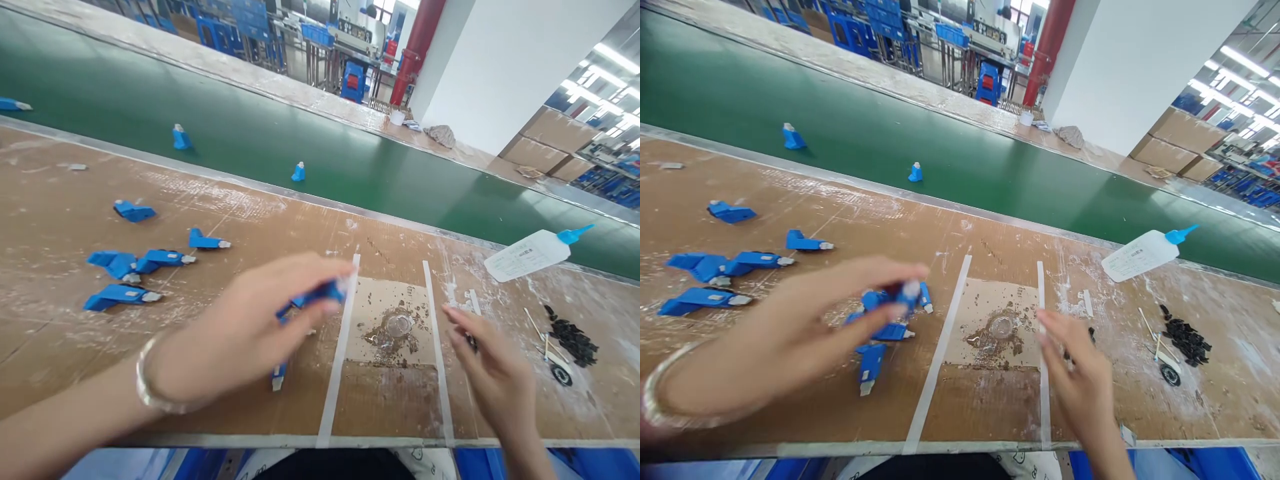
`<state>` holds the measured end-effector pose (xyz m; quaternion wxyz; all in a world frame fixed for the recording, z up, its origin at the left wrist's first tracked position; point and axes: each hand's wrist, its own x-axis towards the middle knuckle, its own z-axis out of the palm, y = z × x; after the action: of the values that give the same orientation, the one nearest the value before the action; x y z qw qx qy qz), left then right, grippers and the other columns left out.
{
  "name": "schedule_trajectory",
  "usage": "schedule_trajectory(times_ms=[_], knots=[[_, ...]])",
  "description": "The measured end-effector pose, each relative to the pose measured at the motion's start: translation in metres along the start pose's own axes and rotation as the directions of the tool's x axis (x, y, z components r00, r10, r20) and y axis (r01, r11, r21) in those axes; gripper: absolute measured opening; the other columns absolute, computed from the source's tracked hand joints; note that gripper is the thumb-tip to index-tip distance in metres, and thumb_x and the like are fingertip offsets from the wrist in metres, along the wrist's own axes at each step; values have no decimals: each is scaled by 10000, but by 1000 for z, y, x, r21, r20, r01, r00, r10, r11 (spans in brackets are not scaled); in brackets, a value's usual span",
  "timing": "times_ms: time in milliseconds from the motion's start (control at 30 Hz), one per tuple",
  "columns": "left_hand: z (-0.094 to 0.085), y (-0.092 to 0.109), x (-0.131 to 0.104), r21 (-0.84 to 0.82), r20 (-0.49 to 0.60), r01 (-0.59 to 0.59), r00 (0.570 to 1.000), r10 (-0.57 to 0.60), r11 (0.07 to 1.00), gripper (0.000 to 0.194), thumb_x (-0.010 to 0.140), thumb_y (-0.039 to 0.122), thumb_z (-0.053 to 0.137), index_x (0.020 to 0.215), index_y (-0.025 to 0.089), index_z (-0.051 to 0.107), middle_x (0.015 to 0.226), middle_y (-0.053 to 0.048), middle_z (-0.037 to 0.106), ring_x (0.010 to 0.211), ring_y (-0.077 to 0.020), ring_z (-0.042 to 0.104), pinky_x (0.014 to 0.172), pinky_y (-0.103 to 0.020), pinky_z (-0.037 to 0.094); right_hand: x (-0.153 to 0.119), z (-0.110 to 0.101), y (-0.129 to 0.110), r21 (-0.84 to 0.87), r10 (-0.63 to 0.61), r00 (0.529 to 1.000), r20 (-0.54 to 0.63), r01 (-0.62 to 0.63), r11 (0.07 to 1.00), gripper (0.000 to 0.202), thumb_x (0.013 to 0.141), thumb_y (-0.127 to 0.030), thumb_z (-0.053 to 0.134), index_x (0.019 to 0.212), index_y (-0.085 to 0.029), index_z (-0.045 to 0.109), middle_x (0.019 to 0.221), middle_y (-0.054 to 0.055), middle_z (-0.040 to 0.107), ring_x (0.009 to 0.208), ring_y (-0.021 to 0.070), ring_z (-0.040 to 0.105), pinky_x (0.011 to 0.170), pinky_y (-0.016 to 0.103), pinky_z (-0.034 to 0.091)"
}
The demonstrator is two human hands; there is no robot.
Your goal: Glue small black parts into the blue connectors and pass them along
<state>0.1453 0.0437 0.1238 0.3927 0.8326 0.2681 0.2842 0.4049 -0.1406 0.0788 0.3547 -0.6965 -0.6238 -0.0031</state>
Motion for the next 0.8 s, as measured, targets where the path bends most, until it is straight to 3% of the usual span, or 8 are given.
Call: schedule_trajectory(times_ms=[100, 167, 300, 500, 567, 633, 700, 800], knots=[[-24, -40, 19, 624, -108, 55, 994, 16, 779, 428, 927, 251, 349, 1260, 166, 604, 1043, -147, 620, 981, -306, 538, 870, -439, 419, 4, -25, 43, -246, 165, 980, 114, -133, 960, 254, 930, -381, 503, 991, -231, 699, 979, 60, 728, 795, 239, 702, 688, 359, 584], [-35, -75, 27, 804, -29, 74, 996, -84, 591, 493, 928, 172, 238, 1289, 130, 571, 1030, -165, 598, 991, -318, 515, 826, -427, 431, 3, -31, 63, -287, 195, 961, 194, -135, 948, 282, 912, -397, 493, 909, -225, 716, 917, 60, 741, 733, 247, 706, 616, 355, 581], [-58, -127, 24, 902, 15, 55, 987, -159, 428, 459, 895, 138, 265, 1187, 151, 619, 969, -133, 610, 956, -271, 518, 850, -364, 425, -1, -26, 79, -309, 191, 939, 287, -98, 946, 277, 904, -335, 462, 921, -228, 716, 924, 51, 738, 794, 249, 706, 681, 363, 581], [-108, -148, -1, 916, -267, 326, 931, -249, 235, 457, 916, 219, 206, 1081, 146, 626, 1042, -115, 612, 1027, -262, 506, 932, -408, 373, -8, -15, 94, -366, 150, 926, 345, -14, 931, 291, 902, -287, 400, 927, -203, 677, 943, 75, 708, 772, 251, 696, 629, 364, 564], [-118, -151, 1, 877, -322, 381, 918, -231, 292, 434, 929, 268, 225, 1023, 137, 628, 1150, -123, 591, 1123, -291, 462, 986, -461, 340, -11, -12, 100, -375, 119, 932, 343, 19, 927, 301, 926, -293, 371, 920, -198, 657, 922, 82, 693, 770, 253, 693, 636, 373, 564], [-115, -152, 15, 808, -304, 366, 930, -205, 462, 378, 916, 274, 297, 1010, 122, 630, 1229, -134, 568, 1199, -307, 424, 1052, -498, 284, -13, -7, 104, -373, 84, 936, 342, 53, 926, 304, 946, -305, 358, 930, -195, 641, 914, 84, 674, 757, 245, 691, 634, 367, 566], [-100, -154, 42, 703, -243, 303, 953, -183, 643, 354, 899, 249, 363, 1072, 87, 625, 1249, -153, 564, 1238, -303, 415, 1106, -494, 228, -15, -2, 107, -385, 43, 939, 340, 98, 918, 302, 962, -311, 358, 967, -188, 634, 907, 84, 655, 703, 229, 685, 579, 342, 562], [-61, -157, 98, 659, -168, 236, 972, -166, 714, 396, 918, 277, 411, 1203, 73, 596, 1295, -156, 547, 1284, -285, 402, 1124, -414, 249, -19, 7, 110, -464, -69, 940, 335, 228, 856, 319, 978, -259, 330, 985, -167, 636, 872, 94, 626, 635, 208, 668, 502, 299, 548]])
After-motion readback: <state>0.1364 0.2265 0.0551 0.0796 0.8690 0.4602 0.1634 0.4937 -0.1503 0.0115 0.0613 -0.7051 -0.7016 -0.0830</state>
